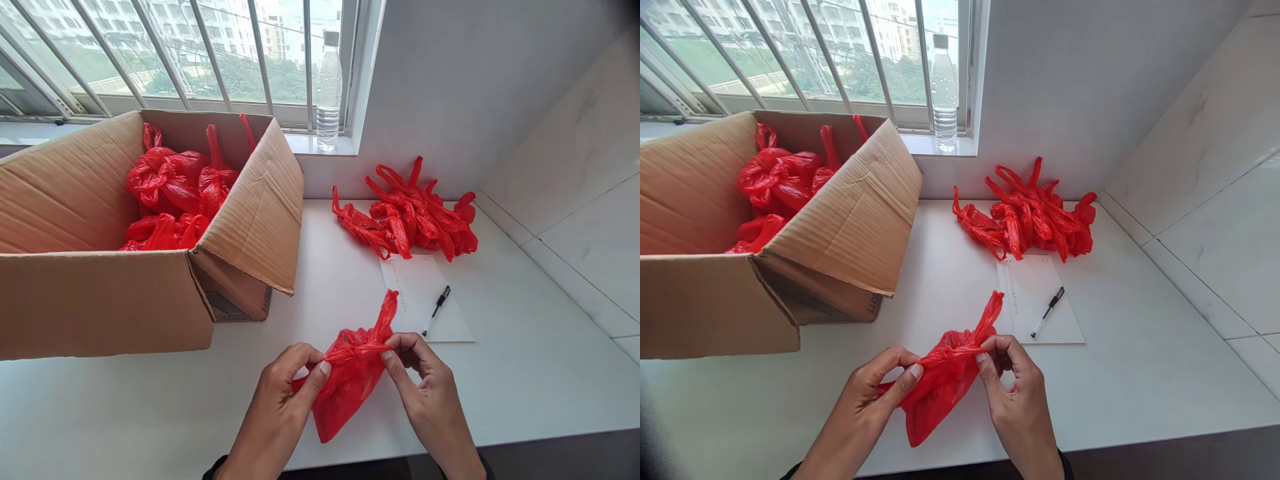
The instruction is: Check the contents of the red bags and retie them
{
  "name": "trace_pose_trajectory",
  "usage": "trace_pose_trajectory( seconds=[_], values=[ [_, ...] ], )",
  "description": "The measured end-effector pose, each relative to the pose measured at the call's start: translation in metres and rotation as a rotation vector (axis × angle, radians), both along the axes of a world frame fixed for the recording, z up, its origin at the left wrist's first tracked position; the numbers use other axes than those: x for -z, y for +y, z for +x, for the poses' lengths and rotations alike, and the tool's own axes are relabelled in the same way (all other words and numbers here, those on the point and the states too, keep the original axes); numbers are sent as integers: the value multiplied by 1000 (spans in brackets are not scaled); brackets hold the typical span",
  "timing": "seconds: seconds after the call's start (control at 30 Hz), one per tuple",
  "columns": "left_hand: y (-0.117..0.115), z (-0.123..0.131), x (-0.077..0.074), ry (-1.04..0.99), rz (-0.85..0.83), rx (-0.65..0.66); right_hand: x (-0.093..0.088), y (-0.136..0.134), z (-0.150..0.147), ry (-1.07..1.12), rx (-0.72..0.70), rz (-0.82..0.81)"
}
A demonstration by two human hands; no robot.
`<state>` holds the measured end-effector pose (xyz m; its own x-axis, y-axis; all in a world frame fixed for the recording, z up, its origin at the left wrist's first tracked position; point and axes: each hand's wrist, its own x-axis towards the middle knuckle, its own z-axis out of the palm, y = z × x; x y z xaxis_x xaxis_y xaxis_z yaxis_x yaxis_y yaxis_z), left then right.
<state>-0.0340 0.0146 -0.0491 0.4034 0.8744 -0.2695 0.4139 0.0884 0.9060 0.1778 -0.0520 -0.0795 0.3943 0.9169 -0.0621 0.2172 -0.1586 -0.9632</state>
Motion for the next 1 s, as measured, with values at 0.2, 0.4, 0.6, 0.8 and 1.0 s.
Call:
trace_pose_trajectory(
  seconds=[0.2,0.4,0.6,0.8,1.0],
  values=[
    [10,-11,0,-37,-97,-25,-1,2,6,-23,-26,-49],
    [2,-4,-4,104,231,32,-3,3,-5,-64,-76,6],
    [-5,10,-11,160,432,248,4,1,-7,-89,-143,76],
    [-4,3,-15,93,275,44,-6,-6,-1,-25,-28,45],
    [1,-13,-20,86,78,-58,-6,-5,4,-11,-5,59]
  ],
)
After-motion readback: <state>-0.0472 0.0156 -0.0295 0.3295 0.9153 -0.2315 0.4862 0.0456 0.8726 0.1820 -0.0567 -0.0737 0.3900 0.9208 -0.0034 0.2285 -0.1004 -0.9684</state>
